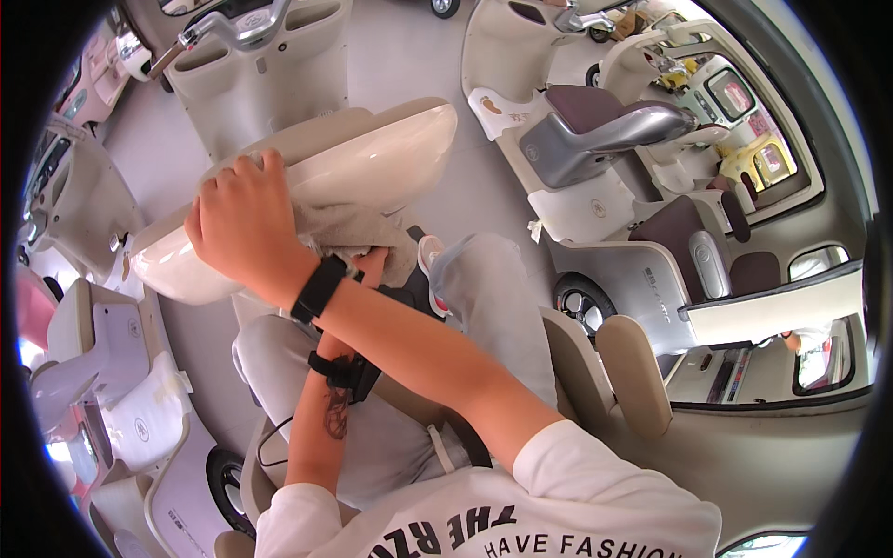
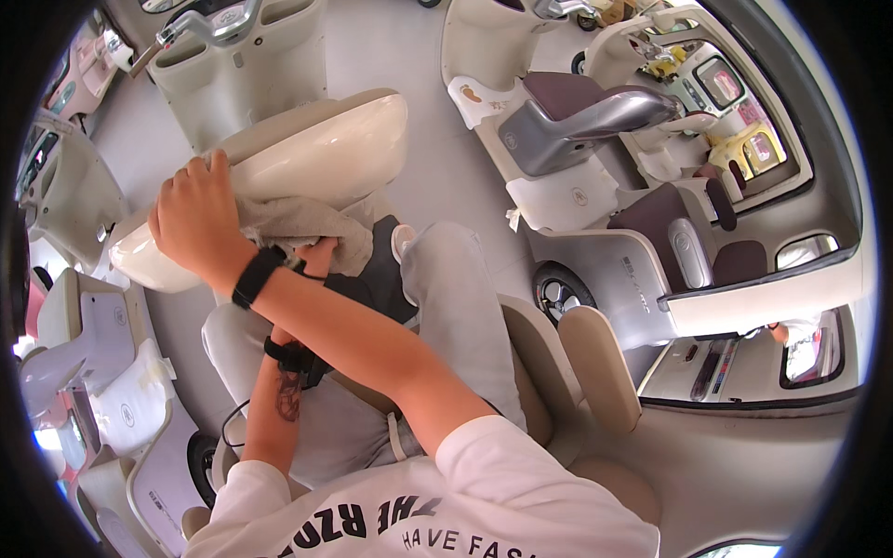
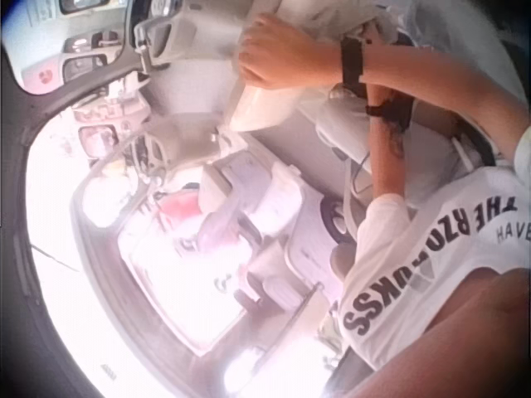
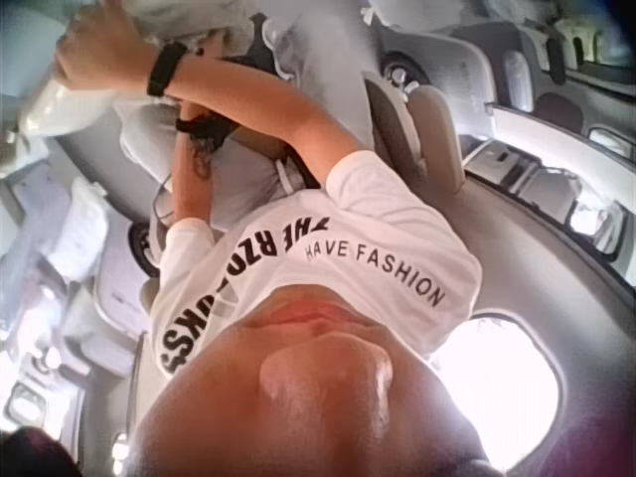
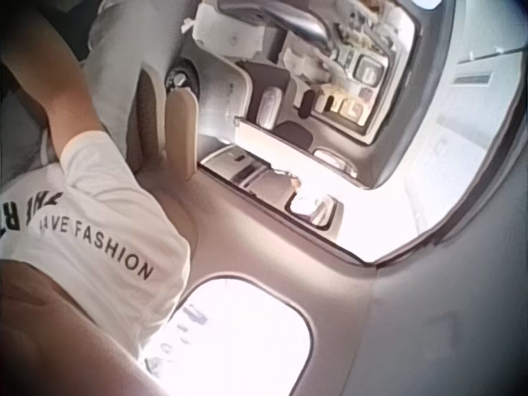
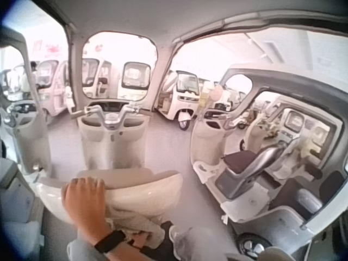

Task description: Cleaning the seat and interior panel of a small electric mobility vehicle using a cloth.

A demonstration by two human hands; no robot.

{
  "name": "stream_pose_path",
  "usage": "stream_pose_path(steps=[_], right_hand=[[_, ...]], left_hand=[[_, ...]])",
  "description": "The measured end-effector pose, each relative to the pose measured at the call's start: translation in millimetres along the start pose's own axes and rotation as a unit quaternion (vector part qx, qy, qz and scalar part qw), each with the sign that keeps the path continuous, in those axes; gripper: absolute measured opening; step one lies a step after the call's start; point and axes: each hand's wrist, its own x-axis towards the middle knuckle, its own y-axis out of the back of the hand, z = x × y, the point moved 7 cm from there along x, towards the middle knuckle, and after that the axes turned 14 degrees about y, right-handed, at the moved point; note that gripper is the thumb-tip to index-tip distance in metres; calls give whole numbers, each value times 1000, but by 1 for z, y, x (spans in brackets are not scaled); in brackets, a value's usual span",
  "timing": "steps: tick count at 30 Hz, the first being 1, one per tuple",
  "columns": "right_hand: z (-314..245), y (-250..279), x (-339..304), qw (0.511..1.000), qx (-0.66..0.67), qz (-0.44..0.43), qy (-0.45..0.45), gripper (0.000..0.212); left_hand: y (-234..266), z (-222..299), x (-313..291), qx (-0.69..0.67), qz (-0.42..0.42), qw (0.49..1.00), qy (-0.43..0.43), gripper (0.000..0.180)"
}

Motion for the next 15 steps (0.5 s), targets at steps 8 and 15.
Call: stream_pose_path(steps=[8, 15], right_hand=[[22, -15, -6, 990, 40, -135, -5, 30], [42, 23, -28, 991, 24, 92, 94, 17]], left_hand=[[-15, 6, -2, -51, 95, 994, -28, 71], [-26, -20, -7, 6, -22, 937, -348, 50]])
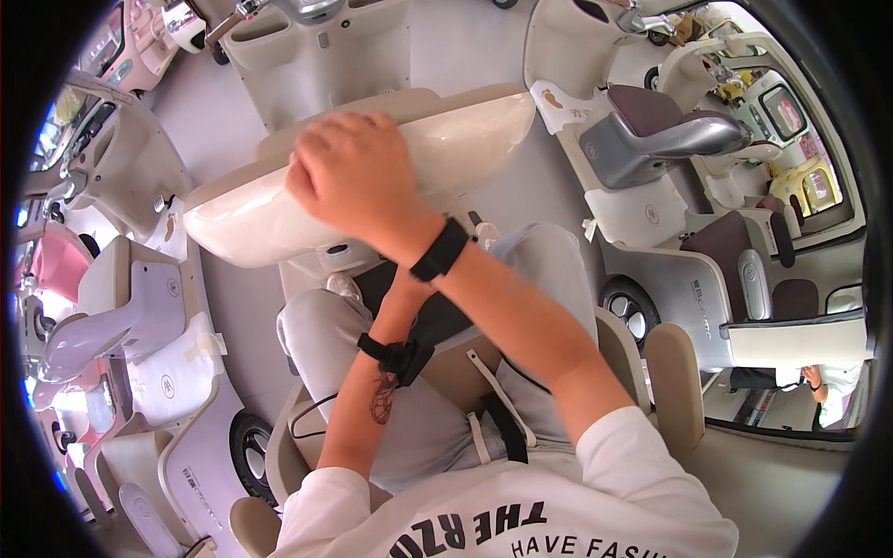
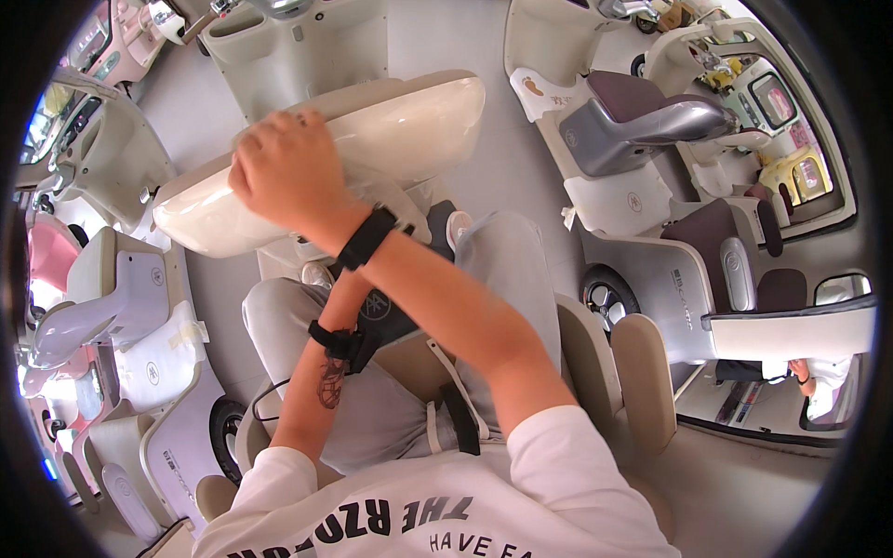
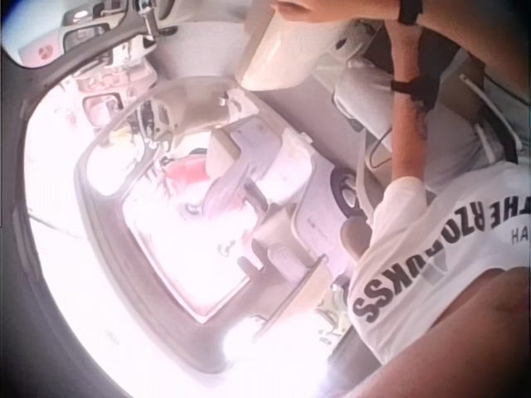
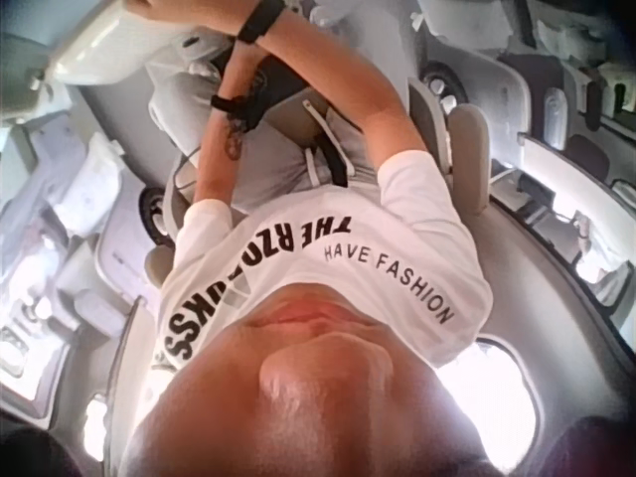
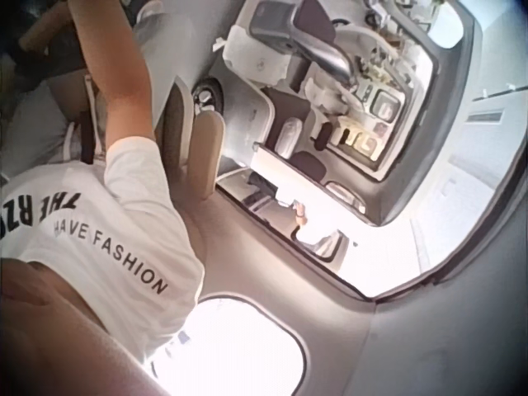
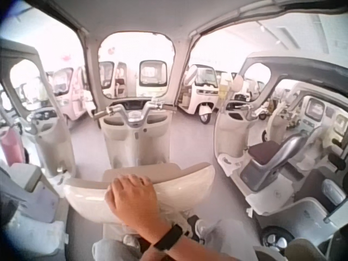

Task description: Cleaning the seat and interior panel of a small electric mobility vehicle using a cloth.

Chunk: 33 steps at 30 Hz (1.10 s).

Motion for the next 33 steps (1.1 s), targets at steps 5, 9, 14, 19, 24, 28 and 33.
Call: stream_pose_path(steps=[5, 9, 14, 19, 24, 28, 33], right_hand=[[49, 28, -7, 999, 20, 11, -43, 18], [101, 47, -34, 996, -29, 50, -73, 18], [144, 62, -41, 972, 17, -40, -232, 24], [231, 65, -112, 900, 158, -46, -404, 34], [217, 63, -118, 929, 92, -53, -356, 42], [134, 66, -95, 978, -26, 9, -207, 41], [77, 57, -97, 986, -54, 54, -147, 44]], left_hand=[[23, 66, 19, 107, 12, 977, 187, 31], [17, 65, 18, 199, -31, 946, 253, 21], [17, 87, 25, 183, -18, 951, 248, 24], [-1, 83, 29, 190, -29, 955, 227, 25], [-16, 82, 28, 271, -61, 946, 165, 22], [-33, 75, 23, 314, -142, 926, 157, 20], [-51, 71, 30, 168, -149, 966, 131, 37]])
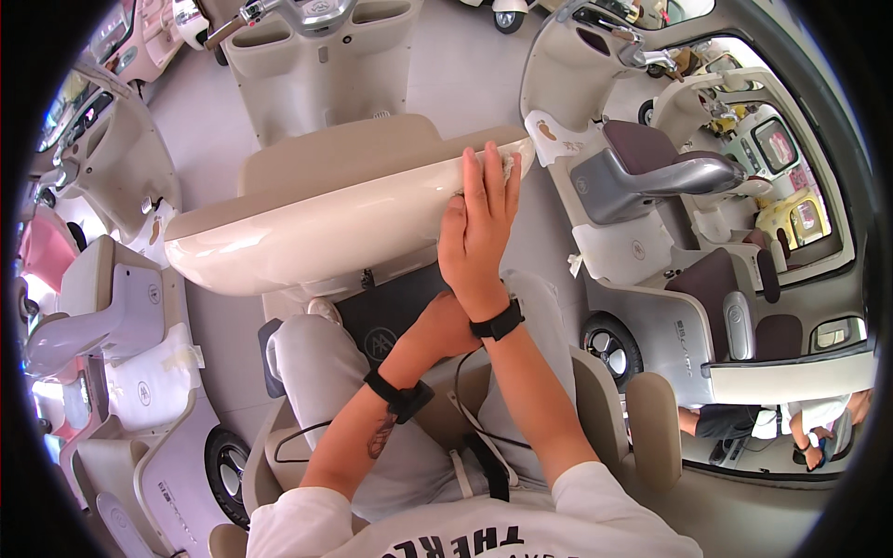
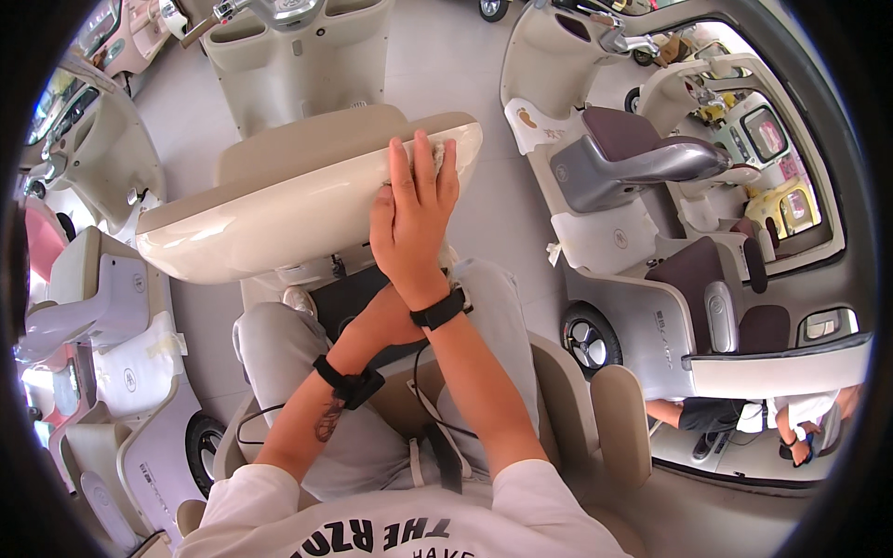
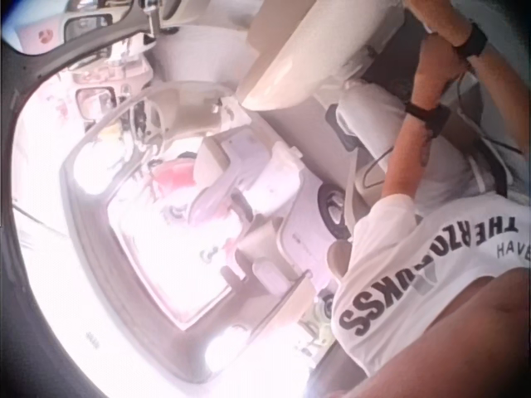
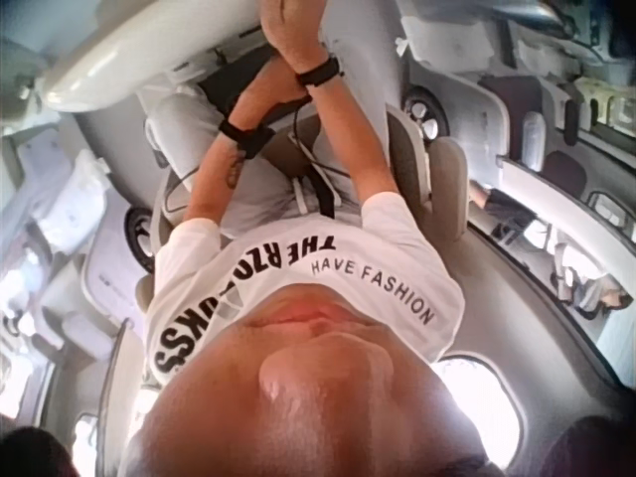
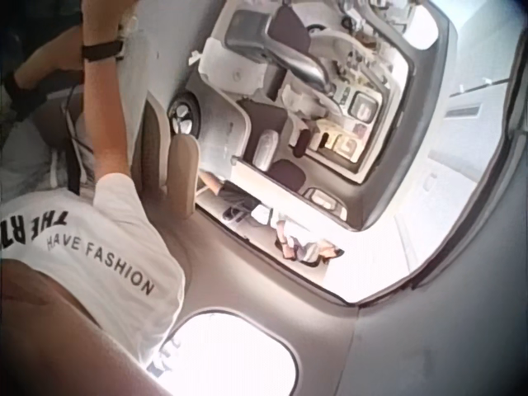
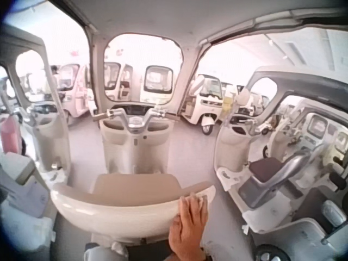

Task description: Cleaning the seat and interior panel of a small electric mobility vehicle using a cloth.

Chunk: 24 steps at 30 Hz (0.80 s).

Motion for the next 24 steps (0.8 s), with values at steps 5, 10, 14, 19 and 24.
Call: stream_pose_path(steps=[5, 10, 14, 19, 24], right_hand=[[-9, -8, 35, 994, -34, -80, 68, 38], [-20, -24, 76, 976, -9, -181, 124, 28], [-28, -46, 88, 910, 42, -409, 53, 31], [-40, -36, 79, 942, 63, -272, 186, 34], [-29, -9, 49, 938, 40, -164, 302, 38]], left_hand=[[-2, 3, 10, 51, 14, 998, -17, 28], [-6, 9, 8, 112, 40, 990, -74, 16], [8, 3, 3, 82, 79, 991, -72, 14], [14, -4, 2, 56, 62, 996, -31, 18], [28, 7, -10, 65, 135, 988, -40, 25]])
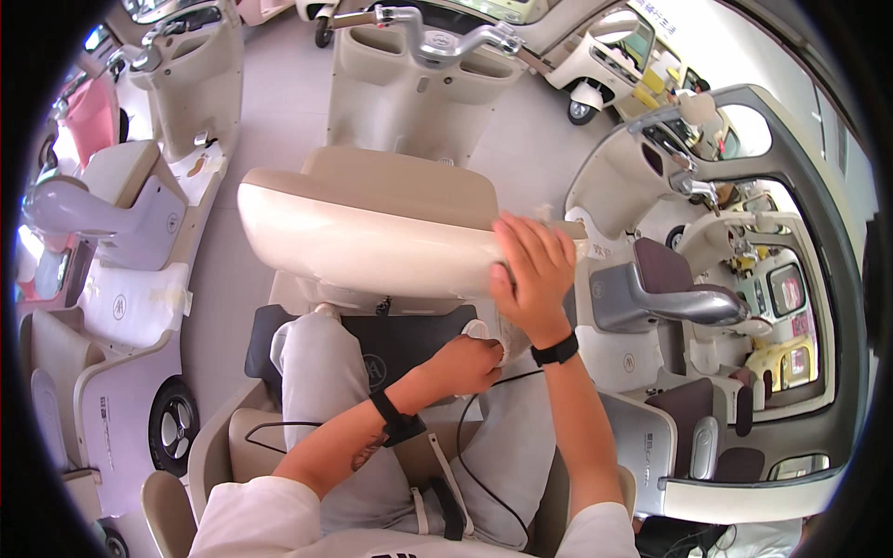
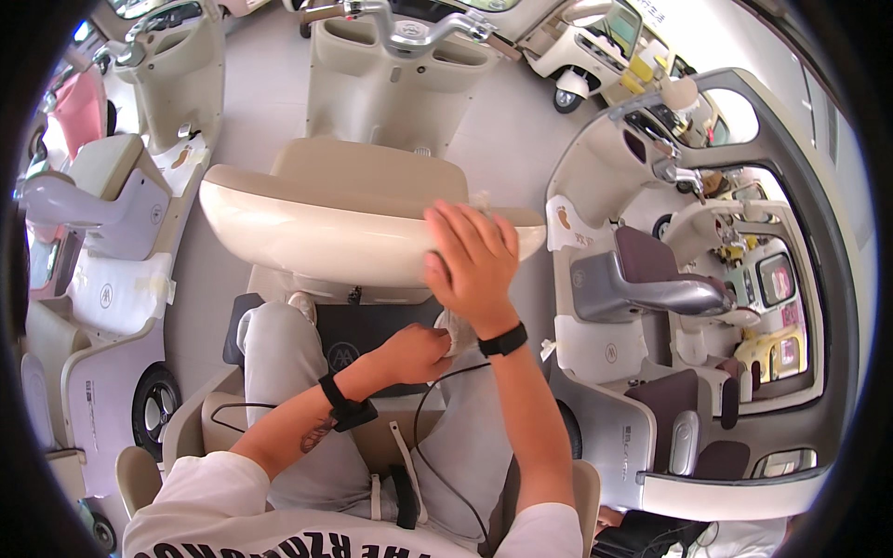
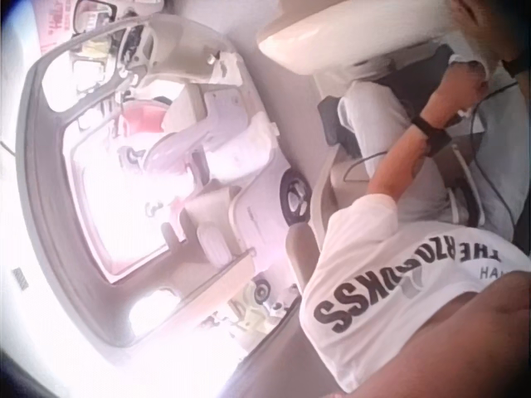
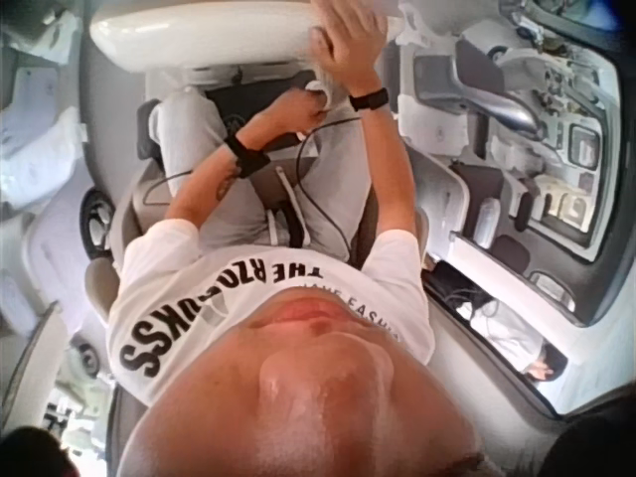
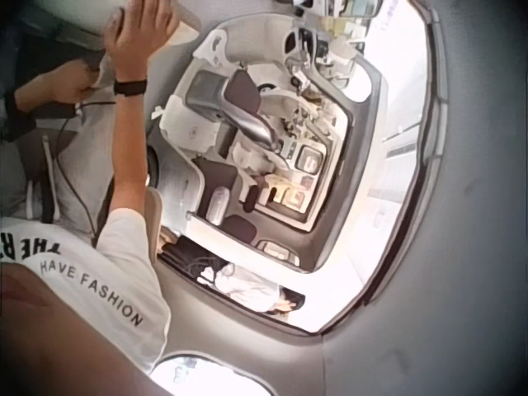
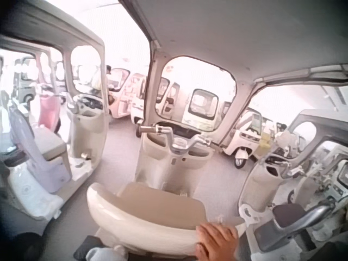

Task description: Cleaning the seat and interior panel of a small electric mobility vehicle using a cloth.

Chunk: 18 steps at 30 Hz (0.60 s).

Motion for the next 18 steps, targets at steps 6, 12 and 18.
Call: stream_pose_path(steps=[6, 12, 18], right_hand=[[12, -9, -62, 996, -71, 16, -48, 45], [-25, -10, 10, 996, -48, -46, -57, 49], [-58, -32, 60, 997, -30, -72, 6, 45]], left_hand=[[-12, 0, -6, 43, -71, 997, -1, 22], [-46, -8, -6, 28, -101, 994, -11, 19], [-20, 4, 6, -190, -71, 978, 50, 36]])
